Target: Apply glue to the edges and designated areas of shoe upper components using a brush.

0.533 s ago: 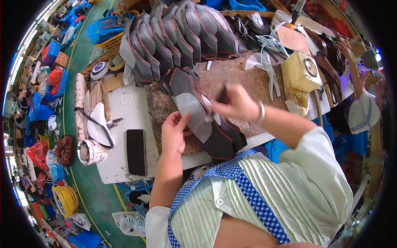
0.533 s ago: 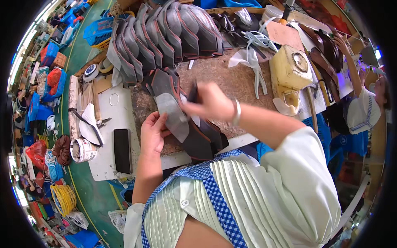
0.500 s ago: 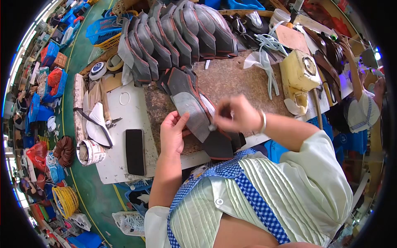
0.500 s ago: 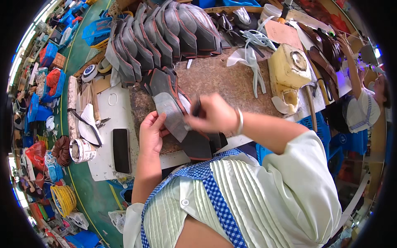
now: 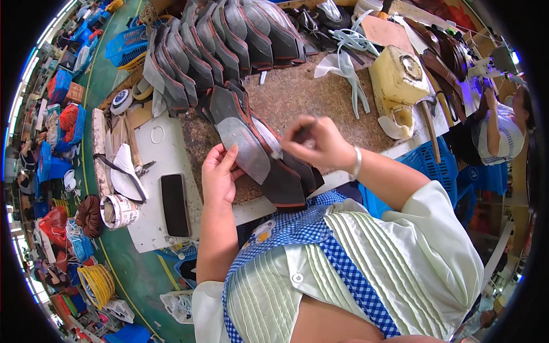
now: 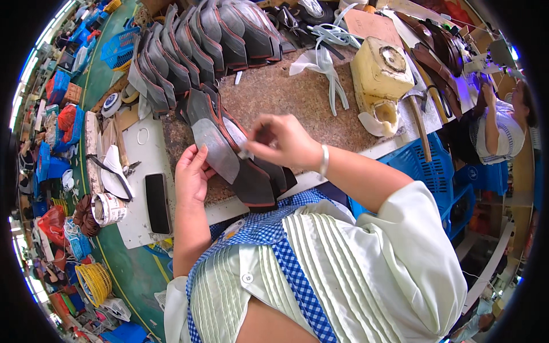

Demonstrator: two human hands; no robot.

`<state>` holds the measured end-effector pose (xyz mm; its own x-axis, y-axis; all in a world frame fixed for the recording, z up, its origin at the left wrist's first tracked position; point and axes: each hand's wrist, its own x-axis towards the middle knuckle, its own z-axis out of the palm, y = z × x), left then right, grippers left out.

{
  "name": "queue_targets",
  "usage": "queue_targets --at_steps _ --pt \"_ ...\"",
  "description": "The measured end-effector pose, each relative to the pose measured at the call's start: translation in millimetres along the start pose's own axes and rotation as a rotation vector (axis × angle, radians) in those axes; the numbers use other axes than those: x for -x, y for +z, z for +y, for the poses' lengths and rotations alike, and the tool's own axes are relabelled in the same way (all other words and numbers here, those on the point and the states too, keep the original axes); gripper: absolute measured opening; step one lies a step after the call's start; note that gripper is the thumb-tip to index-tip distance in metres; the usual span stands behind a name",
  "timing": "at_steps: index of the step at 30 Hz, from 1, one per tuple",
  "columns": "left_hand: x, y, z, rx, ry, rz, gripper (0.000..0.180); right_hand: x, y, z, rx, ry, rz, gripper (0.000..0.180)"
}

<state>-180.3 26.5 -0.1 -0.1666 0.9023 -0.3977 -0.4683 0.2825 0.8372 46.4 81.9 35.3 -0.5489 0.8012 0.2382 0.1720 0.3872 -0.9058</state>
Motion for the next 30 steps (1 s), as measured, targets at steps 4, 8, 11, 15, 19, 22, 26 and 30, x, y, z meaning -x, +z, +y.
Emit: queue_targets --at_steps 4,8,11,15,19,22,26,30 --pt "1 2 -4 0.028 -0.01 -0.005 0.021 -60 22 25 -0.063 0.123 0.165 0.012" --pt "-1 -3 -8 0.073 -0.011 -0.055 0.019 -61 33 41 -0.297 0.122 0.312 0.021" --pt "-2 -5 -7 0.064 -0.012 -0.044 0.022 -10 19 17 -0.205 0.114 0.123 0.012" --pt "2 0 2 0.057 0.005 -0.01 0.02 13 0 -7 -0.132 -0.051 0.008 0.008" --pt "18 3 6 0.074 0.056 -0.159 0.026 -21 -8 -26 -0.137 -0.153 0.253 0.008" --pt "46 1 1 0.024 0.185 -0.298 0.036 -43 1 -20 0.602 -0.407 -0.165 0.037" --pt "72 -15 13 0.193 0.438 -0.057 0.035 -41 10 -8 0.796 -0.424 -0.367 0.038" --pt "49 -34 76 0.208 0.638 0.005 0.035 -28 -3 -19 0.742 -0.479 -0.171 0.03"
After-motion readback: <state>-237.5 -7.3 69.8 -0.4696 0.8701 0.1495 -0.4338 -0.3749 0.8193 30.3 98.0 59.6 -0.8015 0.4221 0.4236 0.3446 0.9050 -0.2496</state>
